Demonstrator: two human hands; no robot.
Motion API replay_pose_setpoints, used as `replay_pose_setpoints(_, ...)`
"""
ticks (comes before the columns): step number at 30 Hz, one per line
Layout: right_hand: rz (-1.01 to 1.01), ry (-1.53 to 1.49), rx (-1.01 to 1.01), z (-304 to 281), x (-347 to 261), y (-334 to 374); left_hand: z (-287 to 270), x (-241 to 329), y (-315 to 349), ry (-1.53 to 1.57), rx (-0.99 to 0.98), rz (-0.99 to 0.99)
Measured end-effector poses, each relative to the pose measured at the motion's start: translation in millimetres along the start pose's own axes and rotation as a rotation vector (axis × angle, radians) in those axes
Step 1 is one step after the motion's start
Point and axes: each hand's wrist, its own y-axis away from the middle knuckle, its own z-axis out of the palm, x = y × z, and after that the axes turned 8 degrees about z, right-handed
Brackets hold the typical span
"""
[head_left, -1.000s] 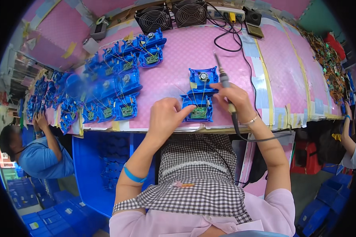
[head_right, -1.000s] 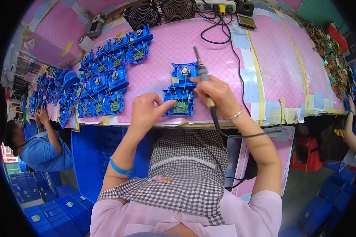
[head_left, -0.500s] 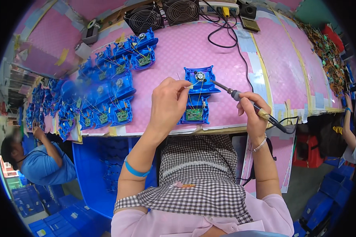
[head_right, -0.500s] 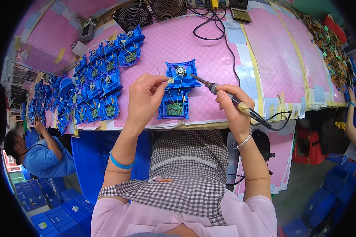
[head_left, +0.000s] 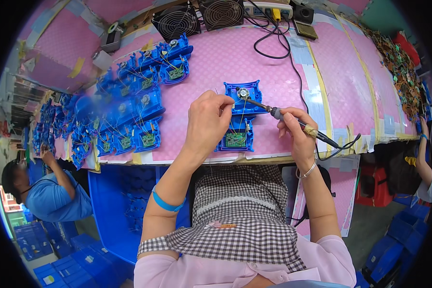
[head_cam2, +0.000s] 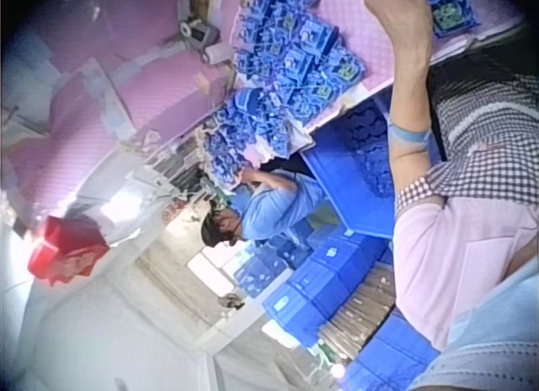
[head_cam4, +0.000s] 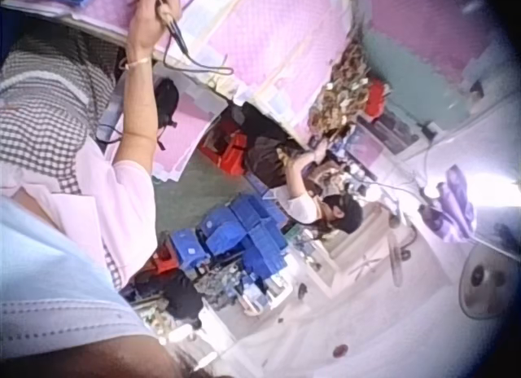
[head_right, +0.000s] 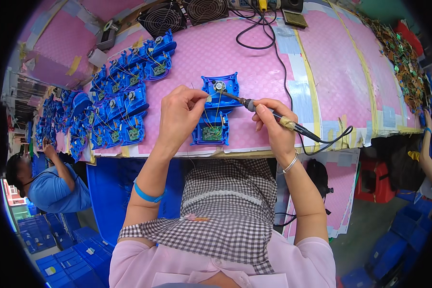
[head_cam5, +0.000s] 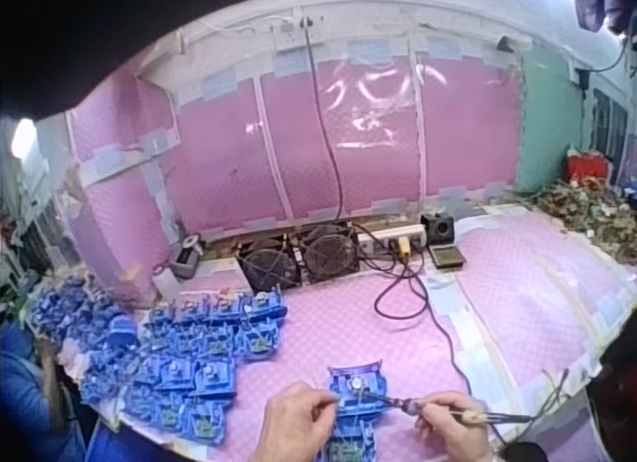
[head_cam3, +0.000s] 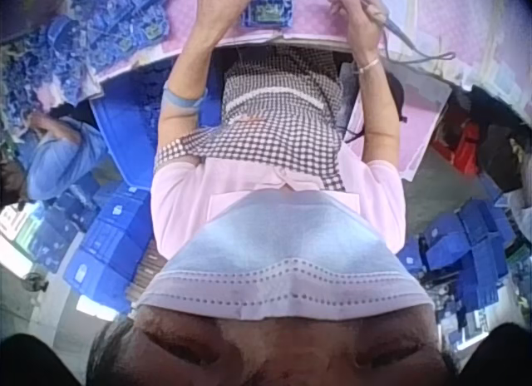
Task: The person solders wires onto components inside plastic housings using a soldering iron, picking parts from a bin and placing the assembled pieces on the workstation.
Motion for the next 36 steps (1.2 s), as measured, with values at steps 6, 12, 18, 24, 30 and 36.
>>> replay_pose_setpoints(6, -0.044, 0.120, -0.007, -3.2, -1.1, 3.7, 5.1, -2.1, -1.6, -0.002, 0.012, 0.021)
replay_pose_setpoints(12, -0.229, 0.433, -0.037, -3.6, -3.6, 6.9, 6.2, -2.5, -2.4, -0.039, 0.004, 0.027)
replay_pose_setpoints(18, -0.297, 0.453, -0.058, -3.4, -6.0, 3.9, 7.9, 1.0, -1.7, -0.076, 0.034, 0.093)
replay_pose_setpoints(24, -0.344, 0.444, -0.007, -8.6, -9.6, 4.8, 4.2, 7.6, 0.1, -0.078, 0.010, 0.088)
replay_pose_setpoints(30, -0.192, 0.294, 0.078, -17.4, -21.4, -4.5, 13.3, 4.7, -6.8, -0.111, 0.019, 0.204)
replay_pose_setpoints(36, -0.264, 0.388, 0.038, -18.0, -19.1, -9.2, 22.0, 6.4, -13.7, -0.230, -0.045, 0.217)
